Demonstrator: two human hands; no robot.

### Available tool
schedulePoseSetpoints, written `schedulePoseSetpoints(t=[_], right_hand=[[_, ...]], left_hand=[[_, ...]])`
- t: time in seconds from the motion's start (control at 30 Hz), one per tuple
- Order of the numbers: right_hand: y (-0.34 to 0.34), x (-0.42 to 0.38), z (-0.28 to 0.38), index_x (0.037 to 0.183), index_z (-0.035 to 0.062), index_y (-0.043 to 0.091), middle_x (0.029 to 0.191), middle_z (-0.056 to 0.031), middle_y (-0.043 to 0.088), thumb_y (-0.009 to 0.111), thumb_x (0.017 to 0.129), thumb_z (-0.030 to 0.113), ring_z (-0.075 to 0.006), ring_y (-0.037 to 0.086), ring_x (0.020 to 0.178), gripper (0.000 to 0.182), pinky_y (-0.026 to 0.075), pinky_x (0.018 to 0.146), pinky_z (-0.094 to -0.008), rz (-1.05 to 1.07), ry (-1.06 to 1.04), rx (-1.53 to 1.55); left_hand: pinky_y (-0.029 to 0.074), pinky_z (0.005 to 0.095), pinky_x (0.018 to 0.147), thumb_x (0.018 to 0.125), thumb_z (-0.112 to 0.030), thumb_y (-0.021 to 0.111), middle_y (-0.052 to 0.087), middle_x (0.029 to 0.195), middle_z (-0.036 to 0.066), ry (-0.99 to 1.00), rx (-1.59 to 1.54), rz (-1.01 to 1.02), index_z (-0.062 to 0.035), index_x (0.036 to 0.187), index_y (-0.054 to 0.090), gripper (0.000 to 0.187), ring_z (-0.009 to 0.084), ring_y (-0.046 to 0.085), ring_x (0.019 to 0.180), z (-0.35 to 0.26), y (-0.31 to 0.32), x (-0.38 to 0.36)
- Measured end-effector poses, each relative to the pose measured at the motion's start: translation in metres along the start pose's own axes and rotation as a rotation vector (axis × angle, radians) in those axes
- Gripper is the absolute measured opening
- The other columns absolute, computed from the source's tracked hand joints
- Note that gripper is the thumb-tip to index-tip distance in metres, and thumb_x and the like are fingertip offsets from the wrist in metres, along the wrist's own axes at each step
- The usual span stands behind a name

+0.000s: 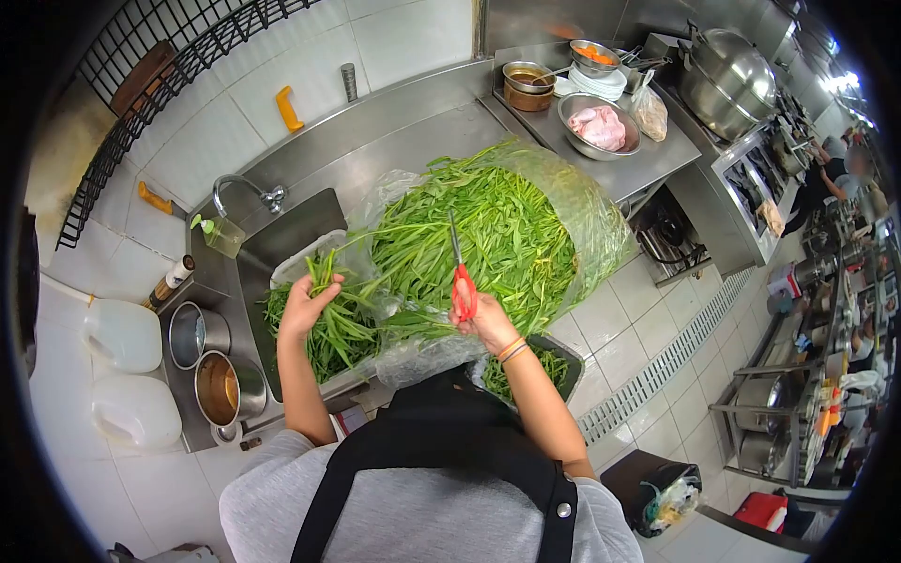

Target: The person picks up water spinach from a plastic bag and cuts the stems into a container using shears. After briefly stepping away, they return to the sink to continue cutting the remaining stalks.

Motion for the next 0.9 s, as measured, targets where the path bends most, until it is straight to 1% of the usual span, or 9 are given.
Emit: schedulePoseSetpoints(t=[0.1, 0.3, 0.47, 0.57, 0.67, 0.7, 0.77, 0.83, 0.9], right_hand=[[-0.01, -0.008, 0.014, 0.066, 0.01, 0.046, 0.06, -0.005, 0.048, 0.045, 0.087, 0.055, -0.0098, 0.035, 0.047, 0.049, 0.031, 0.046, -0.0214, -0.053, -0.029, -0.055], [-0.01, -0.014, 0.02, 0.066, 0.0093, 0.047, 0.058, -0.0057, 0.048, 0.045, 0.087, 0.053, -0.0098, 0.035, 0.046, 0.049, 0.031, 0.045, -0.0218, -0.06, -0.088, -0.12], [-0.006, -0.01, 0.008, 0.065, 0.0091, 0.049, 0.059, -0.0049, 0.052, 0.049, 0.087, 0.051, -0.0085, 0.04, 0.045, 0.048, 0.033, 0.045, -0.0209, -0.026, -0.06, -0.154], [-0.008, -0.007, 0.002, 0.064, 0.0089, 0.05, 0.058, -0.0048, 0.052, 0.049, 0.087, 0.051, -0.0088, 0.04, 0.045, 0.048, 0.033, 0.046, -0.0214, -0.037, -0.043, -0.184], [-0.009, -0.009, -0.001, 0.064, 0.0089, 0.05, 0.058, -0.0048, 0.052, 0.049, 0.086, 0.051, -0.009, 0.041, 0.045, 0.048, 0.034, 0.046, -0.0218, -0.045, -0.053, -0.228], [-0.01, -0.009, -0.003, 0.063, 0.0087, 0.05, 0.058, -0.0047, 0.053, 0.049, 0.087, 0.051, -0.0089, 0.041, 0.046, 0.048, 0.034, 0.046, -0.0218, -0.051, -0.047, -0.24], [-0.011, -0.009, -0.004, 0.063, 0.0085, 0.05, 0.058, -0.0046, 0.053, 0.049, 0.087, 0.051, -0.0089, 0.041, 0.046, 0.048, 0.034, 0.046, -0.0218, -0.057, -0.039, -0.255], [-0.012, -0.009, -0.006, 0.063, 0.008, 0.05, 0.058, -0.0043, 0.053, 0.048, 0.087, 0.05, -0.0089, 0.041, 0.046, 0.049, 0.034, 0.046, -0.0217, -0.069, -0.032, -0.25], [-0.01, -0.009, -0.007, 0.064, 0.0078, 0.051, 0.058, -0.004, 0.053, 0.049, 0.088, 0.049, -0.0088, 0.041, 0.046, 0.048, 0.034, 0.046, -0.0215, -0.057, -0.03, -0.249]], left_hand=[[0.042, 0.0244, 0.076, 0.081, -0.015, 0.065, 0.063, 0.086, 0.002, 0.017, 0.036, -0.08, -0.0016, 0.094, 0.063, 0.019, 0.0098, 0.055, 0.08, 0.015, -0.024, 0.0], [0.042, 0.027, 0.066, 0.081, -0.032, 0.065, 0.063, 0.08, 0.002, -0.246, 0.101, -0.427, -0.0036, 0.09, 0.065, 0.03, 0.0107, 0.054, 0.07, 0.112, -0.093, 0.008], [0.044, 0.0349, 0.068, 0.08, -0.03, 0.065, 0.064, 0.078, 0.014, -0.238, 0.432, -0.493, 0.004, 0.092, 0.063, 0.037, 0.0231, 0.06, 0.075, 0.19, -0.119, 0.029], [0.045, 0.0383, 0.071, 0.078, -0.032, 0.067, 0.062, 0.093, 0.016, -0.444, 0.58, -0.521, 0.0017, 0.099, 0.06, 0.04, 0.031, 0.06, 0.082, 0.203, -0.12, 0.028], [0.046, 0.0396, 0.081, 0.07, -0.032, 0.073, 0.043, 0.124, 0.013, -0.902, 0.935, -0.61, -0.0072, 0.115, 0.051, 0.056, 0.0351, 0.053, 0.1, 0.194, -0.116, 0.005], [0.046, 0.0396, 0.081, 0.07, -0.032, 0.073, 0.043, 0.124, 0.013, -0.903, 0.934, -0.612, -0.0072, 0.115, 0.051, 0.056, 0.0351, 0.053, 0.1, 0.168, -0.104, -0.002], [0.043, 0.04, 0.086, 0.066, -0.029, 0.075, 0.048, 0.118, 0.013, -0.54, 1.182, -0.53, -0.0093, 0.11, 0.056, 0.052, 0.0331, 0.05, 0.104, 0.103, -0.073, 0.01], [0.041, 0.0411, 0.088, 0.063, -0.025, 0.076, 0.052, 0.112, 0.013, -0.014, 0.96, -0.277, -0.0112, 0.103, 0.061, 0.045, 0.0337, 0.048, 0.104, 0.101, -0.032, 0.037], [0.038, 0.0402, 0.092, 0.066, -0.021, 0.074, 0.056, 0.109, 0.013, 0.06, 0.775, -0.087, -0.0068, 0.094, 0.062, 0.034, 0.0331, 0.048, 0.107, 0.115, 0.009, 0.049]])
Point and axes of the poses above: each hand's wrist, its own x-axis towards the middle knuckle, its own y-axis out of the palm, z = x × y, the point moved 9 cm from there along x, towards the middle knuckle
